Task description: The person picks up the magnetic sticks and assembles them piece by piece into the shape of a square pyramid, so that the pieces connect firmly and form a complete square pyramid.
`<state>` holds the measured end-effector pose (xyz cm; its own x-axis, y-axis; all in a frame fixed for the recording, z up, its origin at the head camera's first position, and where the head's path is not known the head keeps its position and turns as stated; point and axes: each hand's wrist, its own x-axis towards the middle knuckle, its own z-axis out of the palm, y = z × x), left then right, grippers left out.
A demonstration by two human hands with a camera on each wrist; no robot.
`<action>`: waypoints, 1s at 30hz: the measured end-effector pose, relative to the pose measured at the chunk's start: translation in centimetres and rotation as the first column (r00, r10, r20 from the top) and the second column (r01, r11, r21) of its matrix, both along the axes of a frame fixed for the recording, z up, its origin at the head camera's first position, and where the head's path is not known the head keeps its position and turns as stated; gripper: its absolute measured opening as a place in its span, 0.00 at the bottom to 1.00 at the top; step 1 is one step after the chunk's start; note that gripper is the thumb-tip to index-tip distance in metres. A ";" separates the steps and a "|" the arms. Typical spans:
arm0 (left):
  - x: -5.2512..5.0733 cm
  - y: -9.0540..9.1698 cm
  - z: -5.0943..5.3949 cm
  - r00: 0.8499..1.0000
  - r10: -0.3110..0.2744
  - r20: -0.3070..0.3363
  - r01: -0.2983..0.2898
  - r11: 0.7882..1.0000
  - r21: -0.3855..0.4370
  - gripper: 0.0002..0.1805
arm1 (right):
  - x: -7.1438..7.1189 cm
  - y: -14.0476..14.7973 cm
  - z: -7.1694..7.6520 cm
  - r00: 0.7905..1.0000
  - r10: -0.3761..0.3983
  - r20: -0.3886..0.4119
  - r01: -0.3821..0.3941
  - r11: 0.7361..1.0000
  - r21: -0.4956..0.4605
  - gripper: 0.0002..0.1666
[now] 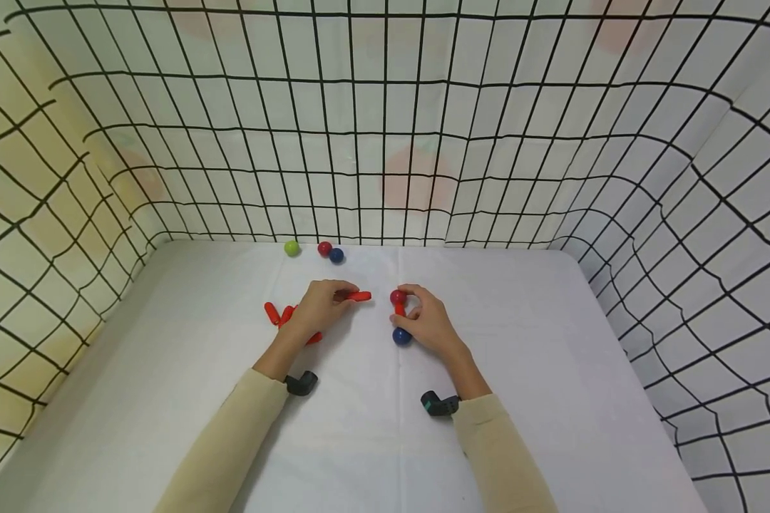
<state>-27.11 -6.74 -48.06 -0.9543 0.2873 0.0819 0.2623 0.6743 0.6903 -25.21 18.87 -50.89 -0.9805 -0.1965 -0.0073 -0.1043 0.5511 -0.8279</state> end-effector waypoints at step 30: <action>-1.0 2.8 -1.3 0.998 -0.063 -0.028 0.061 0.996 -0.062 0.17 | 0.0 -0.4 -0.5 1.000 0.014 -0.008 -0.015 0.999 -0.049 0.37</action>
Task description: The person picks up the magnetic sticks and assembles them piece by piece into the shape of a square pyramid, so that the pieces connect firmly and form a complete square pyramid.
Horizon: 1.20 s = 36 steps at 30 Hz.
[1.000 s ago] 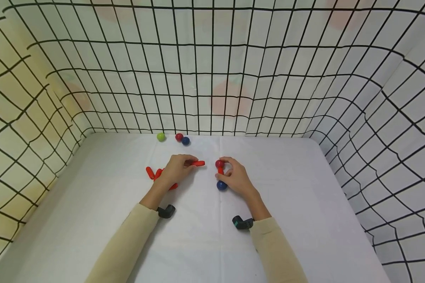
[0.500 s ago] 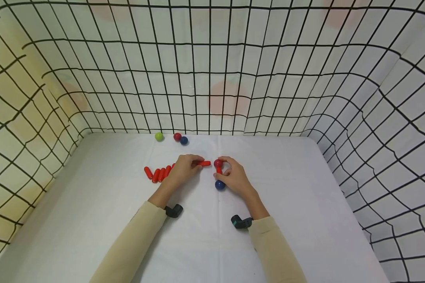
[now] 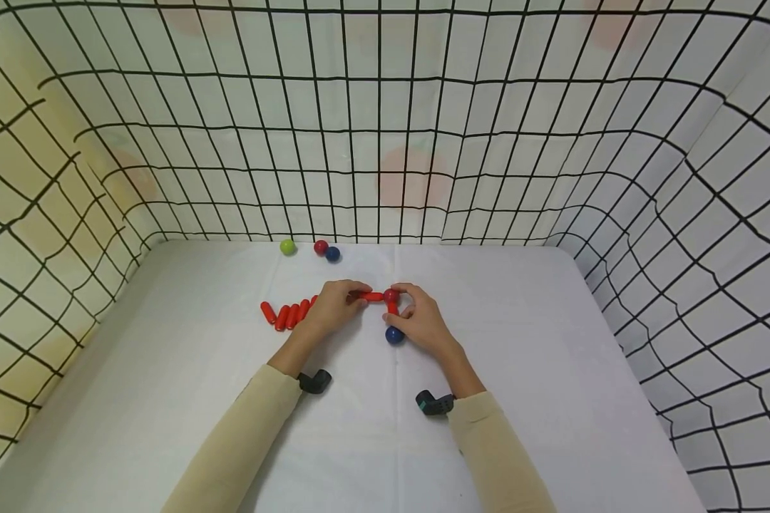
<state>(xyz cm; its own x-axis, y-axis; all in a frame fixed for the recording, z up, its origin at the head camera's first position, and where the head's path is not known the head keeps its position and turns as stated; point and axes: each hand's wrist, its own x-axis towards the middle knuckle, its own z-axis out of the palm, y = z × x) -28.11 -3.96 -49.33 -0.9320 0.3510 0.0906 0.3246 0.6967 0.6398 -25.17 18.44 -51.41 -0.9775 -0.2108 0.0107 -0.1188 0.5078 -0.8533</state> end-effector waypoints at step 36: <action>0.1 -0.5 -0.1 1.000 -0.002 -0.026 0.003 0.999 0.046 0.16 | -3.8 -1.0 0.2 0.986 0.147 -0.080 -0.132 0.977 0.165 0.16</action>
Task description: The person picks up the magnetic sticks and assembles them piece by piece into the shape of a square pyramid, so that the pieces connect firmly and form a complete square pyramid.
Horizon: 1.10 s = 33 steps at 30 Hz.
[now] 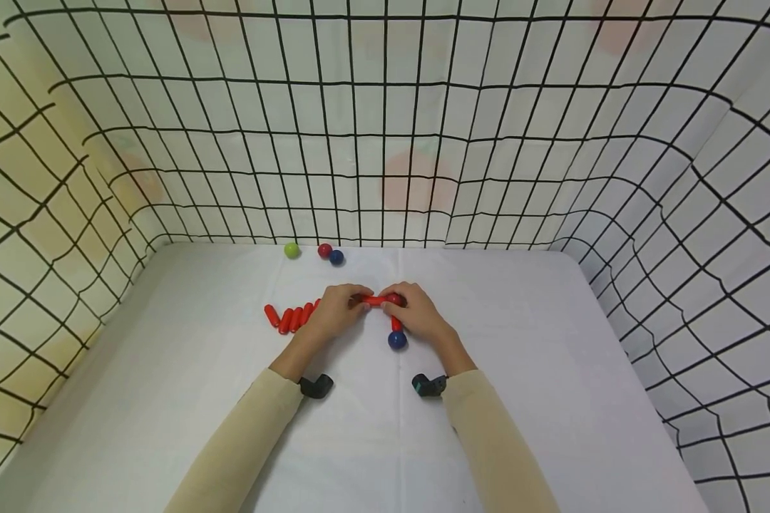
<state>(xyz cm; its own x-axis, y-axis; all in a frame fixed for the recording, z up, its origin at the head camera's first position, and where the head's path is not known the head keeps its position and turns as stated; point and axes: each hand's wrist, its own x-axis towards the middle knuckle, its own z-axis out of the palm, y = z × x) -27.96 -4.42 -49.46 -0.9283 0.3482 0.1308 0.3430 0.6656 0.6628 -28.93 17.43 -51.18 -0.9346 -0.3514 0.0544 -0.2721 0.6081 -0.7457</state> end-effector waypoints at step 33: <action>-7.0 -12.6 2.8 0.956 0.294 -0.004 -0.292 0.950 -0.109 0.35 | 0.3 0.3 -0.7 0.999 -0.044 0.004 0.044 0.999 -0.017 0.16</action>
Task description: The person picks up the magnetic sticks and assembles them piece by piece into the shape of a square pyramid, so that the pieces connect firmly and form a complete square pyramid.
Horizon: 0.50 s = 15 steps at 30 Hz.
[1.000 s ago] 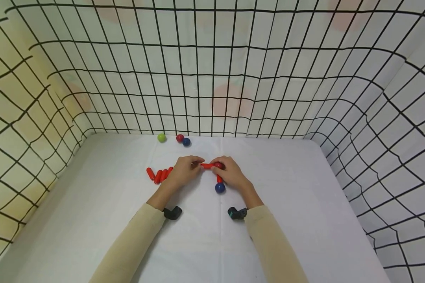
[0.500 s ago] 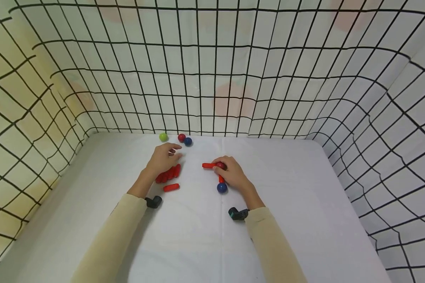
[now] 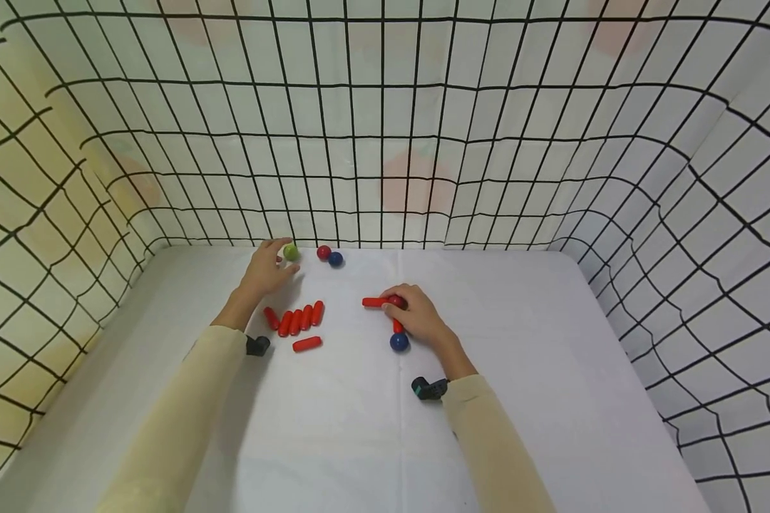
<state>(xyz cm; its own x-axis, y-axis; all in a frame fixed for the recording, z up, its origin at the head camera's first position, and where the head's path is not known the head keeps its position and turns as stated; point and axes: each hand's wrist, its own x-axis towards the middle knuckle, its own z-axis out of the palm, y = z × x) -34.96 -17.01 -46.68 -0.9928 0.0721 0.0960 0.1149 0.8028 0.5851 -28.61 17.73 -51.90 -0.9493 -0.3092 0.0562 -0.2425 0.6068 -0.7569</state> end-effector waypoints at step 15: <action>0.1 0.0 -0.6 0.996 -0.012 0.088 0.015 0.999 -0.039 0.26 | -0.1 0.0 0.1 1.000 0.018 -0.010 -0.018 1.000 0.004 0.15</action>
